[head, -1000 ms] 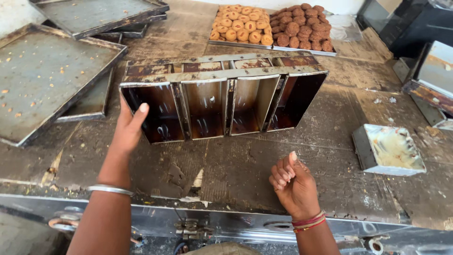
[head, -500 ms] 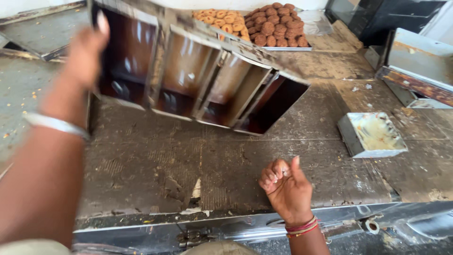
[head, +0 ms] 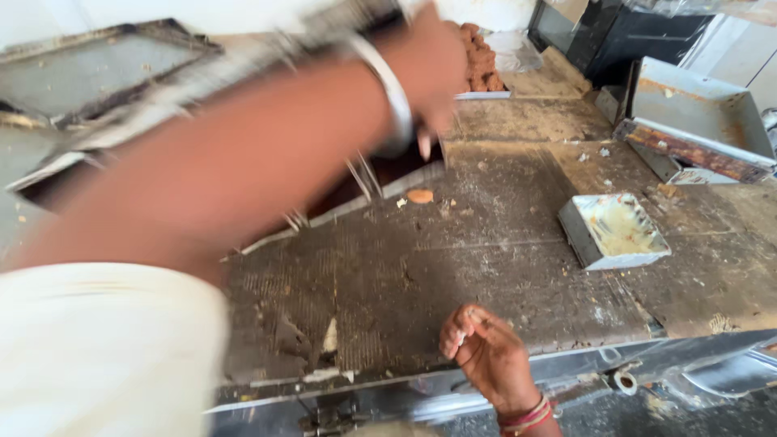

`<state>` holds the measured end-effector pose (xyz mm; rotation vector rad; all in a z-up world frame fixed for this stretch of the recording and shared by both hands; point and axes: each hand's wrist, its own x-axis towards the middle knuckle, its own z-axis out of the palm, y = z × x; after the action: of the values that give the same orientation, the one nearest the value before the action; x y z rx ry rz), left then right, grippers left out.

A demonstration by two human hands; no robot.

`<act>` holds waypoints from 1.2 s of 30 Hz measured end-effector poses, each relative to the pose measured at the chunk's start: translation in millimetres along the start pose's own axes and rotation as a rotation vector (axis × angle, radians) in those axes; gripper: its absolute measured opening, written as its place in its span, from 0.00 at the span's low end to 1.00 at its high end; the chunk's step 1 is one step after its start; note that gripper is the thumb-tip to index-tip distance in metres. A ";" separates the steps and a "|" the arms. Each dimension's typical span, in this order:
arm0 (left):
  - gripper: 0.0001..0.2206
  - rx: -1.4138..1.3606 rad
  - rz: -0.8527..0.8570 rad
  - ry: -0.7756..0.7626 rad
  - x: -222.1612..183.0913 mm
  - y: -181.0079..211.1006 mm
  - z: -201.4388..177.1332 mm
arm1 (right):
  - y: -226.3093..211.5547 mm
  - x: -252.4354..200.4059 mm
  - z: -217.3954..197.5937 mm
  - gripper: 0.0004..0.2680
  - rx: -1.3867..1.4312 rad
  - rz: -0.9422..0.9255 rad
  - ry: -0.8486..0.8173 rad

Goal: The person greases the inside of multiple metal bread pans by hand using white grease from a small container and moves the pans across a workbench.

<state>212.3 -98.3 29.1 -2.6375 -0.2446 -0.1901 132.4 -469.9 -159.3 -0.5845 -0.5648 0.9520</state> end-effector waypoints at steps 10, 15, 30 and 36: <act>0.17 0.091 0.316 -0.220 37.7 187.2 -12.7 | -29.0 -38.9 -29.9 0.10 -0.047 -0.085 0.060; 0.14 0.062 0.460 -0.232 10.9 210.4 -35.4 | -35.3 -46.6 -38.8 0.16 -0.240 -0.055 0.089; 0.08 -1.097 0.058 0.402 -259.1 95.8 -64.8 | 7.1 -2.4 -10.9 0.05 -0.673 0.118 -0.213; 0.10 -0.688 -0.077 0.624 -295.7 -26.8 -60.4 | 60.3 22.4 11.4 0.14 -0.656 0.068 -0.326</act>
<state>-86.8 -144.9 41.8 -3.0382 -0.0667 -1.2939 100.3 -420.8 -188.0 -1.0449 -1.1757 0.9263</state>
